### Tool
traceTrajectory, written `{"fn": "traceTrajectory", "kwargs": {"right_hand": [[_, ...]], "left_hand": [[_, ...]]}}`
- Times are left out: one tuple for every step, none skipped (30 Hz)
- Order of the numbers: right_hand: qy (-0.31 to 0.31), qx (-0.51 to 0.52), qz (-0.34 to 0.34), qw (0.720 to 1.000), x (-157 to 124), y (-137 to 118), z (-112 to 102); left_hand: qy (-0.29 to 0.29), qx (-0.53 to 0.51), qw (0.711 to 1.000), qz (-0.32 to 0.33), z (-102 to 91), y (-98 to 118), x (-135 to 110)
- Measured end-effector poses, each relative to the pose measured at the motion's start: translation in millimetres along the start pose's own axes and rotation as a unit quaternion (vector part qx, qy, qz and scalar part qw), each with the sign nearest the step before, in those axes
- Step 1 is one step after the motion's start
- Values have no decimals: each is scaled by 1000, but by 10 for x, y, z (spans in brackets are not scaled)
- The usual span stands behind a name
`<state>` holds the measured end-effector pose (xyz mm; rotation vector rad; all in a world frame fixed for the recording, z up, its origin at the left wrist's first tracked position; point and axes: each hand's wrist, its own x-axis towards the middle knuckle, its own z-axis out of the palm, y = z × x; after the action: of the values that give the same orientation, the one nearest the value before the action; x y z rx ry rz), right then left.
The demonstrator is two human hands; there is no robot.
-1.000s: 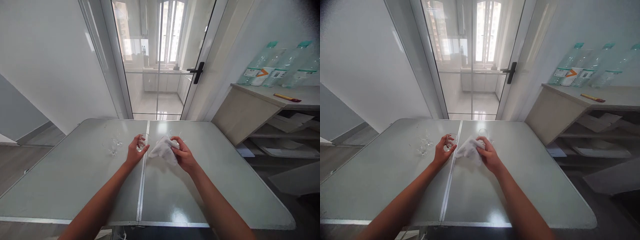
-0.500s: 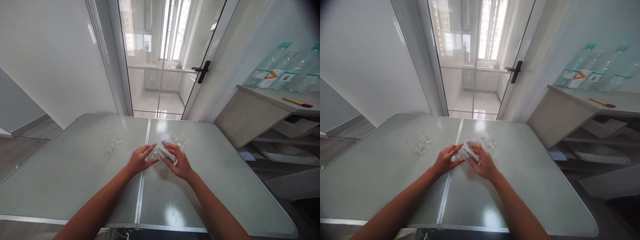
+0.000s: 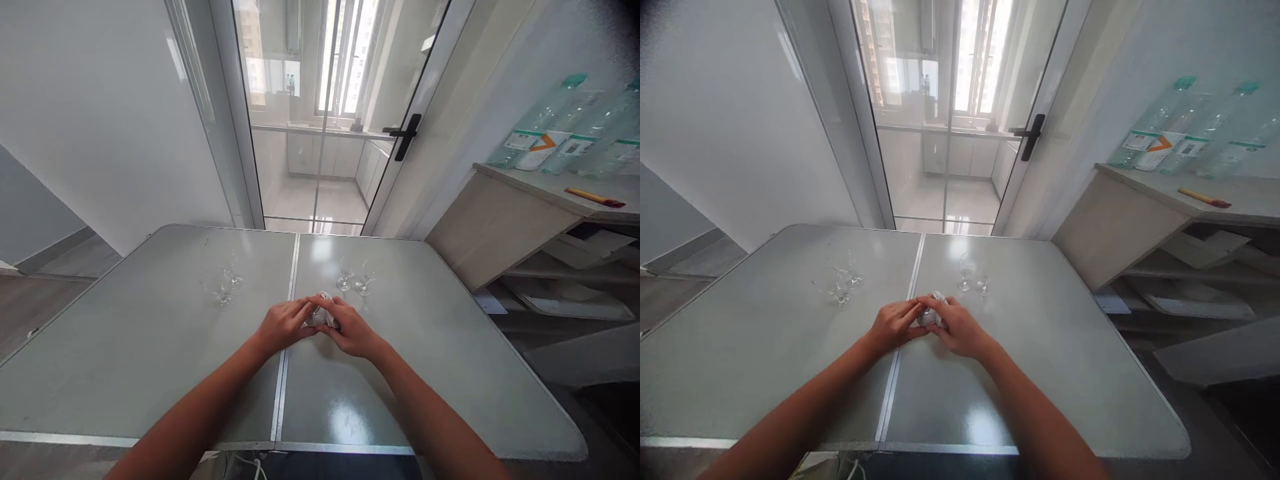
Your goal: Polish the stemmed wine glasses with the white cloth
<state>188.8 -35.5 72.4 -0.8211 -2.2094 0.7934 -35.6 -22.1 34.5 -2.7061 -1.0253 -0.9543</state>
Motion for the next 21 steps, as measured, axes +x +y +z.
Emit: {"fn": "traceTrajectory", "kwargs": {"right_hand": [[31,33,20,999,0,13,18],[66,65,40,995,2,26,35],[99,93,57,989,8,41,50],[129,115,71,982,17,55,63],[158,131,82,975,28,68,72],[187,143,90,968,39,80,78],[212,155,97,960,48,91,79],[233,165,104,953,55,101,74],[246,170,110,948,58,110,64],[254,168,114,946,55,119,49],[253,159,113,947,48,128,27],[238,142,106,955,35,138,-1],[212,121,91,965,19,150,-32],[177,102,72,976,0,163,-65],[140,88,54,985,-20,175,-98],[106,80,40,990,-40,186,-127],[78,76,31,994,-57,192,-150],[63,74,29,995,-70,192,-164],[57,74,32,995,-78,183,-170],[57,76,40,995,-81,164,-168],[62,82,50,993,-78,135,-160]], "left_hand": [[12,1,1000,-21,8,8,10],[24,3,999,-41,18,16,22],[34,2,998,-59,30,26,34],[40,0,996,-74,43,37,44],[42,-5,995,-86,56,48,53],[42,-12,995,-94,69,59,58],[42,-19,994,-101,81,70,59],[43,-27,993,-109,93,80,56],[47,-37,991,-116,106,88,49],[53,-49,990,-124,118,94,40],[60,-66,987,-131,130,99,29],[66,-88,985,-136,142,102,16],[69,-114,981,-140,151,101,4],[71,-140,977,-142,159,98,-8],[71,-161,974,-140,162,92,-18],[70,-169,974,-136,160,82,-27],[69,-161,976,-129,153,71,-34],[70,-137,981,-120,141,58,-38],[75,-105,986,-109,126,47,-40],[82,-69,990,-97,109,38,-40],[88,-36,992,-83,94,35,-38]]}}
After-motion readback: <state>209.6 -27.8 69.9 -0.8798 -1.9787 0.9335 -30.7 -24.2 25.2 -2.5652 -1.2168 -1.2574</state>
